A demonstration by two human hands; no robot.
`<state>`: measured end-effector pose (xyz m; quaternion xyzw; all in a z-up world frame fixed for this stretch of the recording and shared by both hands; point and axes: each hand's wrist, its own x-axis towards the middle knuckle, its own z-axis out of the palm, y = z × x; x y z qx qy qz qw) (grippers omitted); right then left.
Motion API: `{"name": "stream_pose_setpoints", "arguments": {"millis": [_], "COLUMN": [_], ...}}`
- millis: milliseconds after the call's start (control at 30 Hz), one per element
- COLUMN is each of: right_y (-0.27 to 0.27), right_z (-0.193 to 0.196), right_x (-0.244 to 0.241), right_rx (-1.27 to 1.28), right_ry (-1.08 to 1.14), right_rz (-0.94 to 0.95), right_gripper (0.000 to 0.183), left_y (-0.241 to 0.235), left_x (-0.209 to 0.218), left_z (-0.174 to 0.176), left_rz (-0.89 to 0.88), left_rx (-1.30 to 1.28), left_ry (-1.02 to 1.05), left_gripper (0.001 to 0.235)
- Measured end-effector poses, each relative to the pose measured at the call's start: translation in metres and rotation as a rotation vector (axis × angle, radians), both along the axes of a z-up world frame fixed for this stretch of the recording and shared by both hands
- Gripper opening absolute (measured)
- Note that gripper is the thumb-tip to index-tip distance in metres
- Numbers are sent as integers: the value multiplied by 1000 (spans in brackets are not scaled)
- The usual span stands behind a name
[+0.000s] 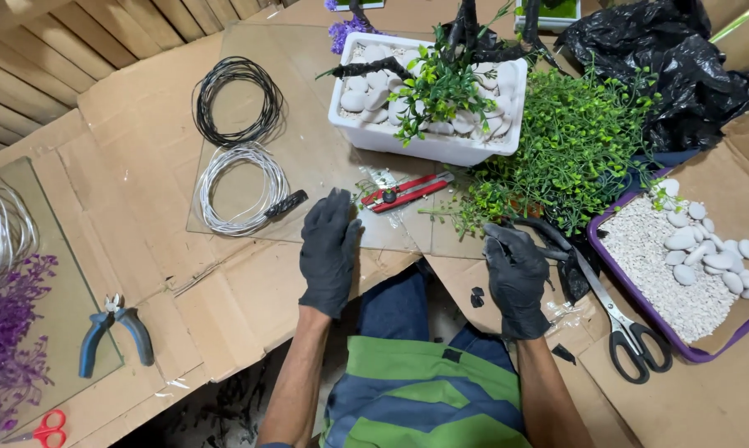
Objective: The person arranges artificial green plants and vines onto a black artificial tree structure placed in a white rectangular pot. They use their hands to position the foliage and secure it to the branches.
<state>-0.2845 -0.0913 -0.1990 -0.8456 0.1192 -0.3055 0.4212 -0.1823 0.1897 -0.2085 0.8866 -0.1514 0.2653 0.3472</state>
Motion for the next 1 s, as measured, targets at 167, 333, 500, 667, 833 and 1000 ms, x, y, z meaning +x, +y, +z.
{"name": "stream_pose_setpoints", "arguments": {"millis": [167, 333, 500, 667, 833, 1000], "right_y": [10, 11, 6, 28, 44, 56], "right_z": [9, 3, 0, 63, 136, 201], "right_x": [0, -1, -17, 3, 32, 40], "right_rx": [21, -34, -26, 120, 154, 115], "right_ry": [-60, -165, -271, -260, -252, -235], "right_rz": [-31, -109, -23, 35, 277, 464], "right_gripper": [18, 10, 18, 27, 43, 48], "left_y": [4, 11, 15, 11, -5, -17], "left_x": [25, 45, 32, 5, -35, -46], "left_z": [-56, -50, -24, 31, 109, 155], "left_rz": [21, 28, -36, 46, -60, -231], "left_rx": [113, 150, -76, -30, 27, 138], "left_ry": [134, 338, 263, 244, 76, 6], "left_gripper": [36, 40, 51, 51, 54, 80]}}
